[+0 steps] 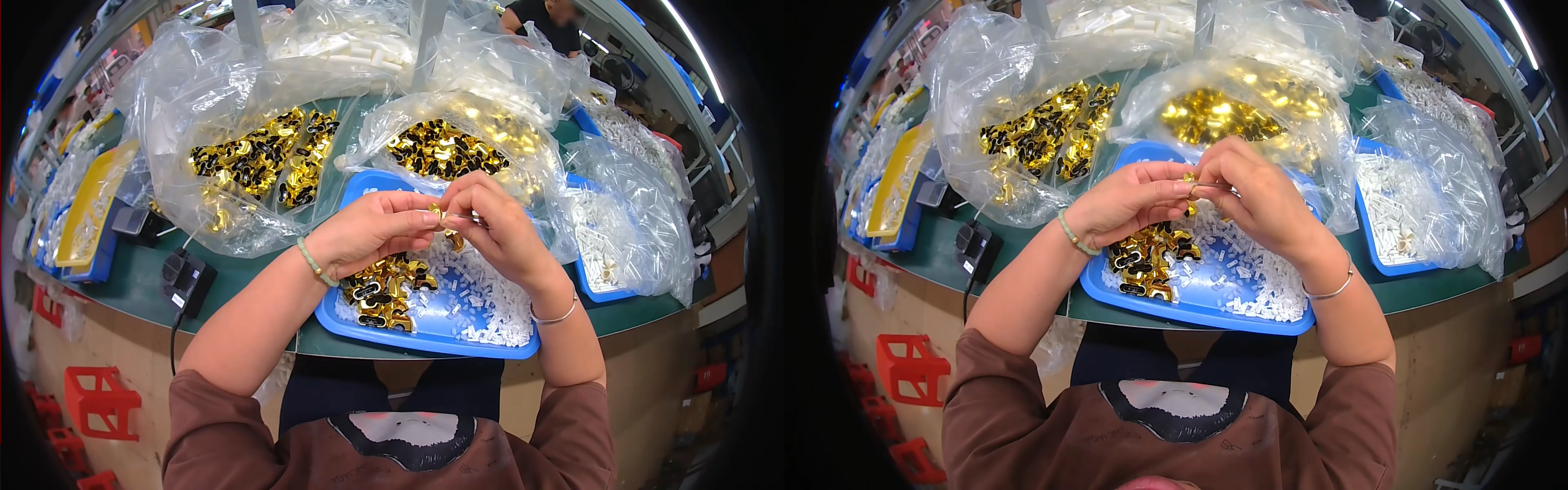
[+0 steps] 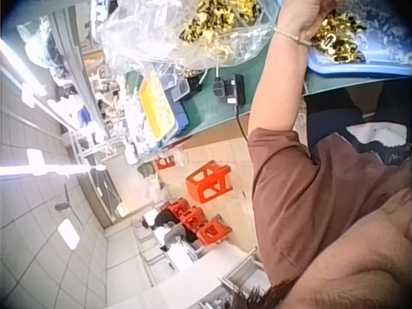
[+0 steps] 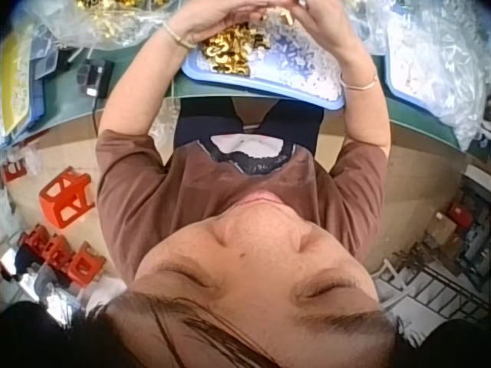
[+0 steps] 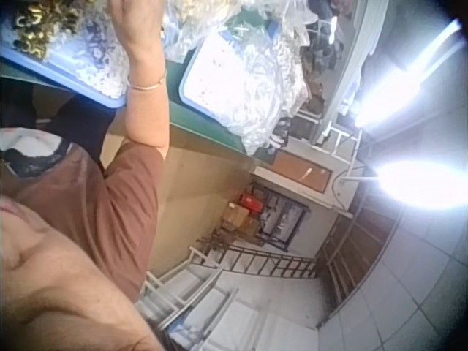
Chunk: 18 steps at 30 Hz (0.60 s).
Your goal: The person sits at a workstation and repeatedly picks up small gold and black metal components from a blue tray. Using a pair of tweezers, they manipulate and assemble the components, then place the finished units back into the tray. The process is repetitive and involves precise hand movements.
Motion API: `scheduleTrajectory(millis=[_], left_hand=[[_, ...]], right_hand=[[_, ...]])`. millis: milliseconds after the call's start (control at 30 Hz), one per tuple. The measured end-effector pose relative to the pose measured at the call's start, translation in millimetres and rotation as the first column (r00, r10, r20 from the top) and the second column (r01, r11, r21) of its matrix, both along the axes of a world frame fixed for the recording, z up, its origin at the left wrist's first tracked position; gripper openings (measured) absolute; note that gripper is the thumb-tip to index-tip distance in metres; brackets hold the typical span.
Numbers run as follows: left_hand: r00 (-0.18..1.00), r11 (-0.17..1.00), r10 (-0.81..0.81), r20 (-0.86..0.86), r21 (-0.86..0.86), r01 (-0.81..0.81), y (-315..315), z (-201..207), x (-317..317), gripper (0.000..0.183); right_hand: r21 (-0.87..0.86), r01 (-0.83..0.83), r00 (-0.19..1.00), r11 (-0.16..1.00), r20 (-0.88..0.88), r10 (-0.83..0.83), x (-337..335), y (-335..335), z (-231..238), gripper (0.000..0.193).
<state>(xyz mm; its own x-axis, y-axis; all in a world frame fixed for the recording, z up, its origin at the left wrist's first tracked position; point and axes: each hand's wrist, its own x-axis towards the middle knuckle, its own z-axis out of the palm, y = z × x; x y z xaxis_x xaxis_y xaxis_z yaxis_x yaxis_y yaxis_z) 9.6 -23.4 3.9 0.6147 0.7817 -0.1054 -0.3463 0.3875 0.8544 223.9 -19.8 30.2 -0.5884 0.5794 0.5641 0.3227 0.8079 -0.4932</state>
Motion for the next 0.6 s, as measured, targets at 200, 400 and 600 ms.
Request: scheduleTrajectory(millis=[200,400,600], left_hand=[[0.999,1.000,-0.017,-0.030,0.015,0.018,0.6,1.5,-0.2,0.030],[1.000,1.000,-0.008,0.000,0.015,0.008,2.2,0.1,-0.1,0.028],[0.998,1.000,0.022,0.050,-0.010,-0.022,0.0,2.1,0.0,0.033]], right_hand=[[0.088,-0.002,1.000,0.996,0.030,-0.001,-0.5,-2.1,2.7,0.021],[0.039,0.000,1.000,0.999,0.001,0.000,0.9,-3.4,0.2,0.024],[0.024,0.055,0.998,0.998,-0.022,-0.054,-2.6,-8.9,3.7,0.021]])
